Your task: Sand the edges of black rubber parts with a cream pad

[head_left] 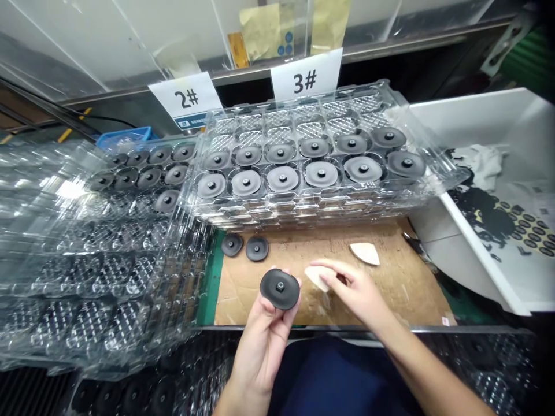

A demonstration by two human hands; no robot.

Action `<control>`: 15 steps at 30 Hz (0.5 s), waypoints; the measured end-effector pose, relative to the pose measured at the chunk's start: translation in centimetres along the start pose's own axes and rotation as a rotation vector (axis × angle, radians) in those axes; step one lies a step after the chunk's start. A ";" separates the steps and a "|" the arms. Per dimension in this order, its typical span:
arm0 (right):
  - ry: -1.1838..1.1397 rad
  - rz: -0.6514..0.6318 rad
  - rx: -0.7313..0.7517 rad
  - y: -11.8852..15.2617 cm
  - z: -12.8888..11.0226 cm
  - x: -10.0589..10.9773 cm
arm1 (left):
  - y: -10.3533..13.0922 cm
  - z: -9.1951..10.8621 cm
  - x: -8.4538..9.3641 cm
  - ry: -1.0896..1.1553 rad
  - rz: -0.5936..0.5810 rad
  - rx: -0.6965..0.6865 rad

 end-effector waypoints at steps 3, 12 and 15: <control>0.044 0.010 -0.040 2.4 3.4 -0.9 | 0.2 0.2 0.2 0.033 -0.004 0.008; -0.018 0.159 0.165 -0.2 -5.9 1.2 | 0.2 -0.8 -0.8 -0.044 -0.049 0.030; 0.010 -0.008 0.322 -0.9 -9.1 0.5 | 0.6 -0.5 0.0 -0.125 -0.027 0.059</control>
Point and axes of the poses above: each hand's wrist, its own y-axis away from the middle knuckle, its own x-axis out of the back of the hand, z = x × y, the point moved 2 cm from there along -y, towards the middle knuckle, and after that the axes turned 11 degrees about x, right-handed, at the moved point
